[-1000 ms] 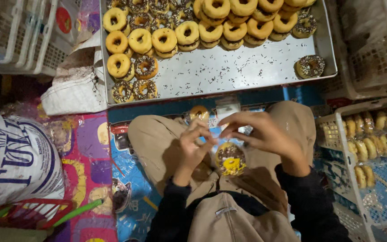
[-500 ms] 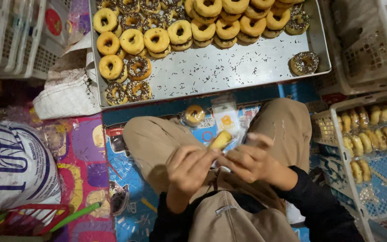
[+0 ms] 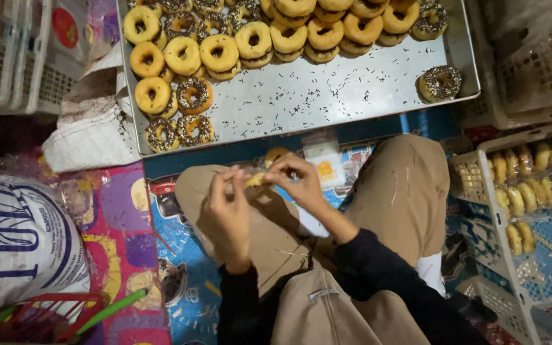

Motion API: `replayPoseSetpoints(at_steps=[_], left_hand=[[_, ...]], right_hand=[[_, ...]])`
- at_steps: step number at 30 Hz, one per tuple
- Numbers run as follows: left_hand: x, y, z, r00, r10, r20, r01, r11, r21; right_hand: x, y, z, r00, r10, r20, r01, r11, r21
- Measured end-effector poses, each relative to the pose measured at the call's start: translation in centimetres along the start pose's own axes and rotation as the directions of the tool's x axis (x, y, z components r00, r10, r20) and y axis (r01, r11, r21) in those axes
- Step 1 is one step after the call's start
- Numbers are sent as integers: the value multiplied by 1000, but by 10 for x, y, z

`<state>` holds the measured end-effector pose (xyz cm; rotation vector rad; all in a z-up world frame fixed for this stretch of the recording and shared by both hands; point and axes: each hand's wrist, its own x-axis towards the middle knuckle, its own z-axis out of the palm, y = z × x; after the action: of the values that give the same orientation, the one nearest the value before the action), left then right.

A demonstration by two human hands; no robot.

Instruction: The person sits on the floor and repeatedly picks donuts from a metal tray, places them into small clear plastic bags, and sets the filled bags into a white plastic crate. The person handles both plain and sprinkled donuts throughout the clip.

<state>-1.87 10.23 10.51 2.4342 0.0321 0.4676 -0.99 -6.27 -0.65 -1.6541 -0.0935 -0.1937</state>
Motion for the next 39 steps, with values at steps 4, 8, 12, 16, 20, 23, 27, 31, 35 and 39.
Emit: replayPoseSetpoints(at_steps=[4,8,12,16,20,23,27,31,35,39], left_hand=[[-28,-53,9,991,-36,129,23,995,98],[-50,-76,14,921,-255,296,245,967,71],[-31,-91,53,968,-122,221,159,974,-159],[-3,-108,145,930,-161,330,277,898,-343],[7,-112,197,967,-30,254,26,1000,17],[-9,-106,184,968,251,5,-250,966,63],[-16,-69,175,982,34,186,12,970,-242],[-26,-7,197,829,45,558,388,673,-630],[-58,59,185,826,275,492,-6,877,-481],[-75,79,174,901,424,-89,-381,680,-626]], right_hand=[[-62,40,57,809,585,53,-540,704,462],[-104,82,51,483,852,202,-779,313,543],[-39,136,-28,563,825,59,-826,557,85],[21,177,-87,982,65,176,108,570,-814],[48,200,-104,908,-11,418,416,127,-901],[43,207,-108,857,207,471,291,560,-776],[31,165,-118,861,207,464,359,397,-845],[-13,70,-116,884,32,467,433,321,-842],[-27,-17,-133,955,2,298,290,226,-930],[-31,-62,-142,999,44,22,-1,464,-886]])
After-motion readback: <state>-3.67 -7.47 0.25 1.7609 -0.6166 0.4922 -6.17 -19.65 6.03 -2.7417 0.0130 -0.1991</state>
